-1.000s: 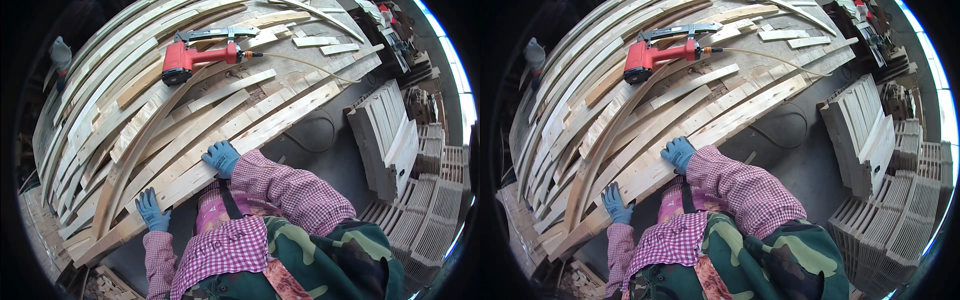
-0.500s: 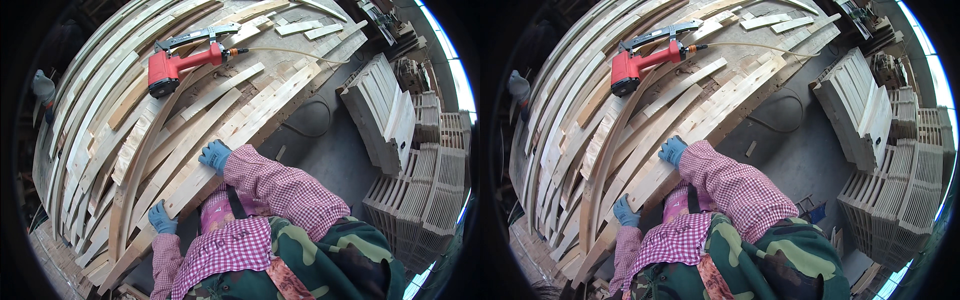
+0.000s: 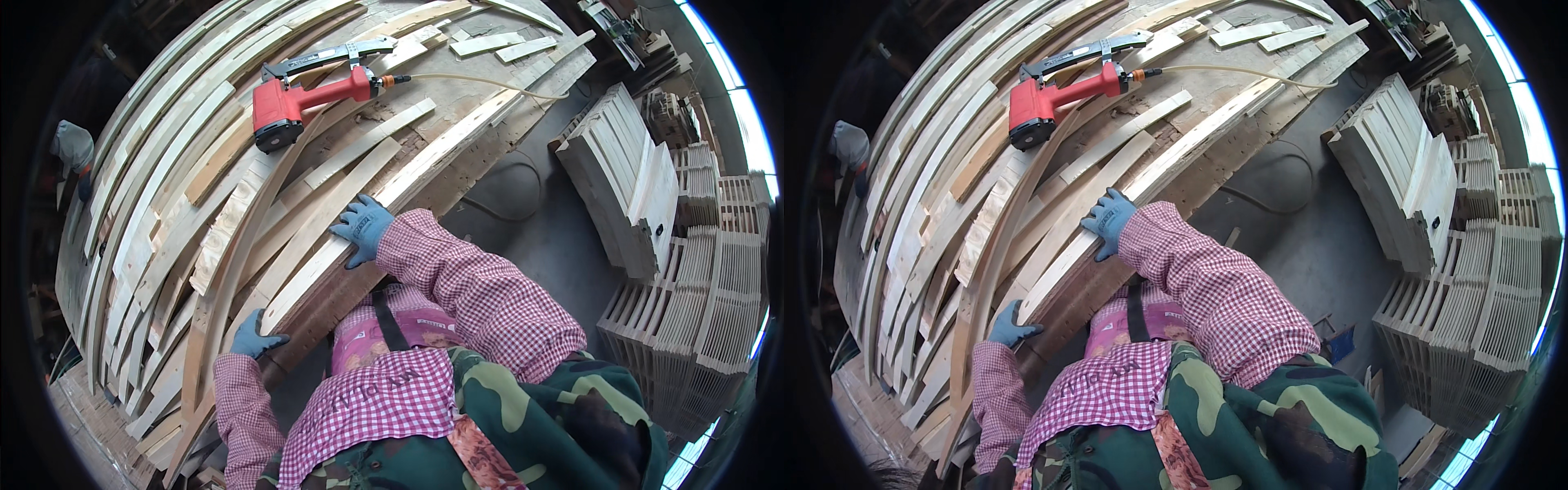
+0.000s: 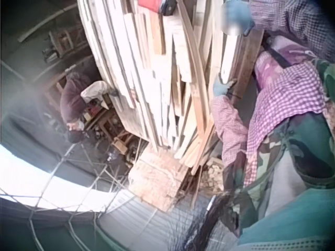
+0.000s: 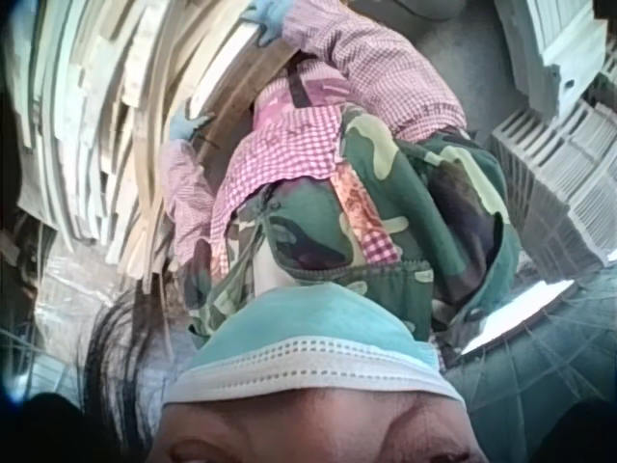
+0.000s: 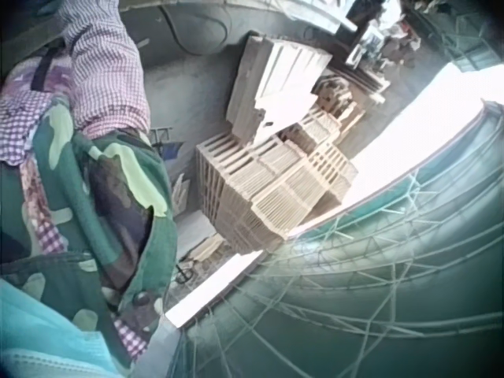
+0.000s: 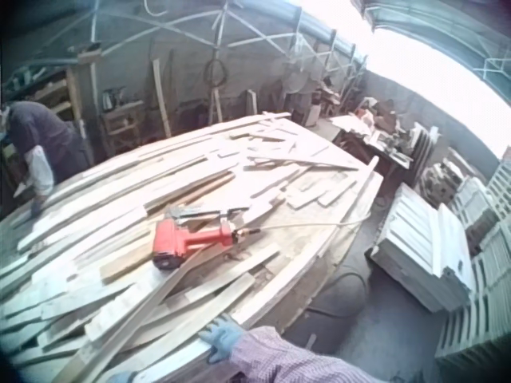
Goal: The person assembles a curved wooden structure by placing planks onto a frame and securing them with a nail gun. They repeatedly pick up planks from the floor, position them, and fasten them in place.
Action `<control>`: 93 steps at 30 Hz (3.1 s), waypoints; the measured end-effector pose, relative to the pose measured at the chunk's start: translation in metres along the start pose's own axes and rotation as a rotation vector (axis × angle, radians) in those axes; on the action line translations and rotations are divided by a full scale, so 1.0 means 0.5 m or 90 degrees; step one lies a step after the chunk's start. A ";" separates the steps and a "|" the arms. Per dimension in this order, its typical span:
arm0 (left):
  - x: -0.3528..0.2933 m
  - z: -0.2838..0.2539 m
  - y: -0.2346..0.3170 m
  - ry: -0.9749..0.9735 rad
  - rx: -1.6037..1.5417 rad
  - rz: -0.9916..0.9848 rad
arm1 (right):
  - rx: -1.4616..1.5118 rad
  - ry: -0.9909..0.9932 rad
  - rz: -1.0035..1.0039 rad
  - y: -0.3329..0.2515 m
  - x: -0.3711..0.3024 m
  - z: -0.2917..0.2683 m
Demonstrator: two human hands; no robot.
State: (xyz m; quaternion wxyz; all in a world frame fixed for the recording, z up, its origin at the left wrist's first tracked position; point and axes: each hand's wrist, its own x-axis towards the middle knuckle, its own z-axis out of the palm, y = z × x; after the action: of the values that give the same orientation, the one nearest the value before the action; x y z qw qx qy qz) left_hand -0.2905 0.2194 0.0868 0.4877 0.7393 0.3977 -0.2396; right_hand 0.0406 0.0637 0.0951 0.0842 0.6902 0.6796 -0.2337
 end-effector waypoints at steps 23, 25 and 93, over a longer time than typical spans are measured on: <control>0.012 0.154 0.049 0.340 0.467 -0.291 | 0.105 0.312 -0.118 0.279 -0.025 0.016; 0.023 0.173 0.081 0.338 0.439 -0.432 | 0.103 0.327 -0.084 0.376 -0.049 0.010; 0.002 0.340 0.106 0.921 -1.450 -0.013 | 0.069 0.053 0.007 0.471 -0.248 0.123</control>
State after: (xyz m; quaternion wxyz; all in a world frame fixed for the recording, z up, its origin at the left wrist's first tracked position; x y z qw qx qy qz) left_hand -0.2407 0.0536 0.0443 0.5063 -0.1167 0.5450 0.6580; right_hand 0.2622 -0.0890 0.0477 0.0196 0.7064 0.6654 -0.2407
